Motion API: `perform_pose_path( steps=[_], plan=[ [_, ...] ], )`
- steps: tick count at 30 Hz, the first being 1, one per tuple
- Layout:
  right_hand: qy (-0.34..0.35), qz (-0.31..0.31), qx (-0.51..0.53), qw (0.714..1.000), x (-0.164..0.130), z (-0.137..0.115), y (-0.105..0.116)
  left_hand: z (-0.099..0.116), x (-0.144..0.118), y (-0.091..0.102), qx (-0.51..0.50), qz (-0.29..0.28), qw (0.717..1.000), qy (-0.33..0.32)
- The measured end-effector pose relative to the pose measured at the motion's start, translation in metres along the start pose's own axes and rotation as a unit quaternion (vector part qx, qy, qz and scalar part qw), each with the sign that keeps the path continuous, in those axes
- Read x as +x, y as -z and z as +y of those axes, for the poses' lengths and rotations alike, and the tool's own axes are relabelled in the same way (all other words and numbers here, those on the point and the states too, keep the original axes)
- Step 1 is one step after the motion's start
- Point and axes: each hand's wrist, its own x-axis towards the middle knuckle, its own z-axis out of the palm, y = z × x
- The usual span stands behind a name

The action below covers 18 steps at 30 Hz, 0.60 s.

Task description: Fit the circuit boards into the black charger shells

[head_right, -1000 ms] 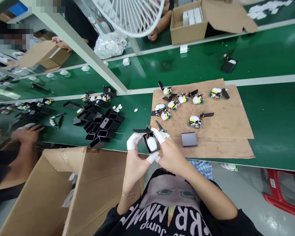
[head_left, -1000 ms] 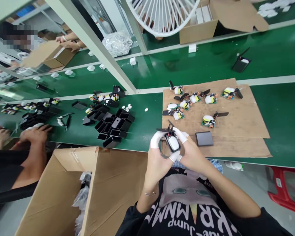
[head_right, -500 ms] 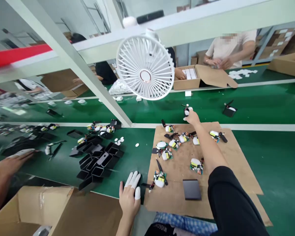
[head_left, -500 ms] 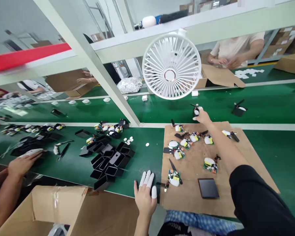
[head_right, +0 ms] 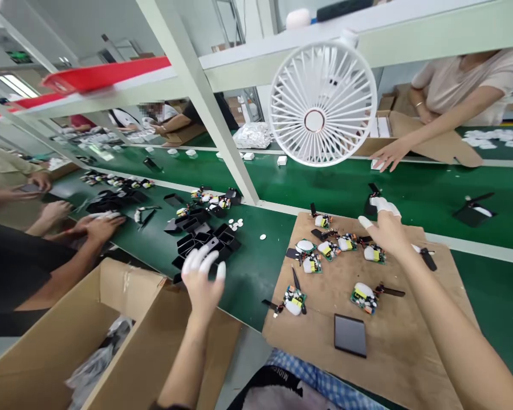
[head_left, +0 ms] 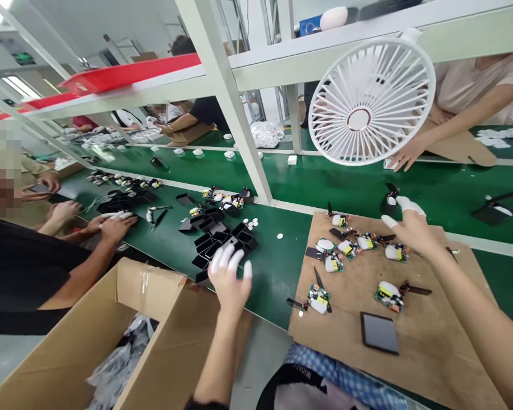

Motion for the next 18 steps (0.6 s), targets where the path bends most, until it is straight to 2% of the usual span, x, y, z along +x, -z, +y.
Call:
perform_pose_path(
  steps=[2, 5, 6, 8, 11, 13, 15, 18],
  plan=[
    [0.045, -0.006, -0.004, 0.999, -0.024, -0.009, 0.007, -0.008, 0.033, -0.011, 0.122, -0.060, 0.990, 0.038],
    [0.101, 0.003, -0.012, 0.995, -0.060, -0.024, 0.012, -0.010, 0.064, -0.033, 0.190, -0.206, 0.960, 0.000],
    [0.115, -0.003, -0.018, 0.993, -0.070, -0.030, 0.012, -0.008, 0.069, -0.039, 0.189, -0.231, 0.954, -0.019],
    [0.136, -0.039, -0.029, 0.990, -0.086, -0.044, 0.009, 0.001, 0.071, -0.047, 0.157, -0.231, 0.959, -0.051],
    [0.173, -0.121, -0.040, 0.977, -0.094, -0.068, -0.002, 0.022, 0.063, -0.048, 0.016, -0.184, 0.980, -0.078],
    [0.197, -0.170, -0.044, 0.965, -0.088, -0.086, -0.010, 0.038, 0.051, -0.046, -0.123, -0.173, 0.975, -0.064],
    [0.222, -0.226, -0.052, 0.947, -0.074, -0.103, -0.019, 0.054, 0.035, -0.043, -0.264, -0.180, 0.948, -0.012],
    [0.261, -0.324, -0.065, 0.907, -0.046, -0.125, -0.032, 0.072, 0.010, -0.037, -0.438, -0.198, 0.872, 0.092]
  ],
)
